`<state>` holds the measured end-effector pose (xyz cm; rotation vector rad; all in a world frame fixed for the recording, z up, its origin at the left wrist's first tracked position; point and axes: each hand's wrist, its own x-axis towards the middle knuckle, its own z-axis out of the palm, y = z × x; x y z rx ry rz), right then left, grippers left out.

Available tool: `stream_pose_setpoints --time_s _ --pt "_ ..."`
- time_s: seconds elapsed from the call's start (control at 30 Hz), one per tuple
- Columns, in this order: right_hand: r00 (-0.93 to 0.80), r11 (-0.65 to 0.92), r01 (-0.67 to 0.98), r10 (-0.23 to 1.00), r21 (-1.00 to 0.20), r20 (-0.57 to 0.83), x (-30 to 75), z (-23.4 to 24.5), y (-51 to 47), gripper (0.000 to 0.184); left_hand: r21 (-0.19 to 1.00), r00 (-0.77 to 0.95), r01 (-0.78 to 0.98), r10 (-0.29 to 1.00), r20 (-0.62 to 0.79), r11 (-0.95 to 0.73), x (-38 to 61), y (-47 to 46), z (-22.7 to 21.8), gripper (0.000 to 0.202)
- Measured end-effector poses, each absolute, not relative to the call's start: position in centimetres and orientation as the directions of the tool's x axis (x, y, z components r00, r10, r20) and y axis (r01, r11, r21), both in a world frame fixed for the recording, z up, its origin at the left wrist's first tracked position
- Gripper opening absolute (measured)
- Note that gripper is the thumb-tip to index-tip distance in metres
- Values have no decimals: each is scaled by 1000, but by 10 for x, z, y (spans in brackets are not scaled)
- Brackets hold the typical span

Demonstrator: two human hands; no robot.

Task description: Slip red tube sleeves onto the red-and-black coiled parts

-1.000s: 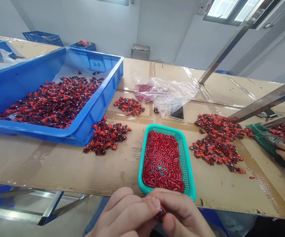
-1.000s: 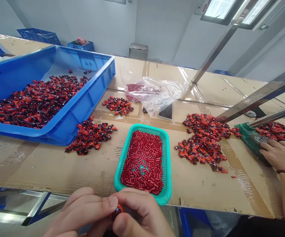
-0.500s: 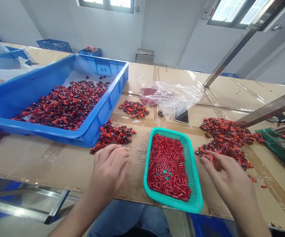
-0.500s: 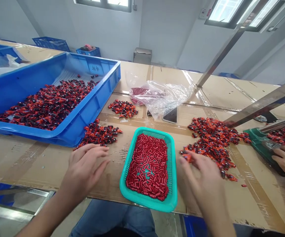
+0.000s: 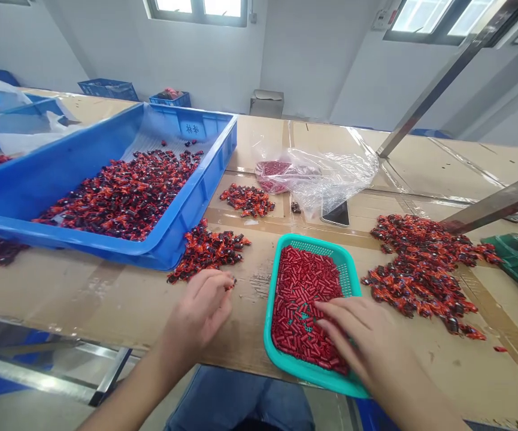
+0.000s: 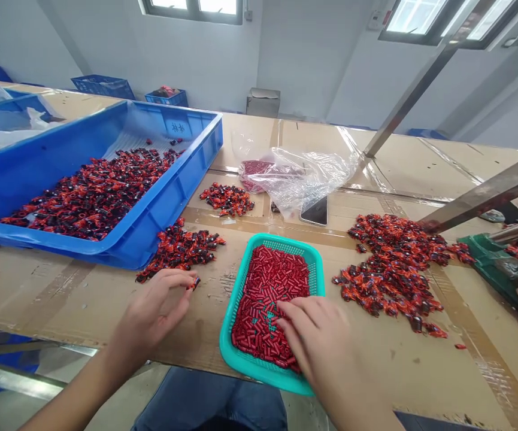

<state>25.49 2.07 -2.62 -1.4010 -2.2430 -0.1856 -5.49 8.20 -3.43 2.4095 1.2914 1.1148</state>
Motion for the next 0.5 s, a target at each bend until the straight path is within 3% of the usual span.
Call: stream_pose_setpoints --time_s 0.13,0.2,0.27,0.43,0.5 --pt "-419 439 898 832 30 365 244 -32 28 31 721 314 436 841 440 -539 -46 64 -18 18" --pt "-425 435 899 837 51 345 244 -33 31 35 867 289 273 895 339 -417 -42 59 -15 14" --pt "-422 428 902 839 60 344 244 -33 31 42 937 267 152 926 268 -315 -40 56 -16 13" --pt "-405 416 908 839 51 363 243 -31 32 45 863 298 260 886 355 -433 -37 48 -14 22" --pt "-391 427 904 841 -15 374 241 -26 31 40 811 318 286 849 423 -511 -36 43 -9 28"
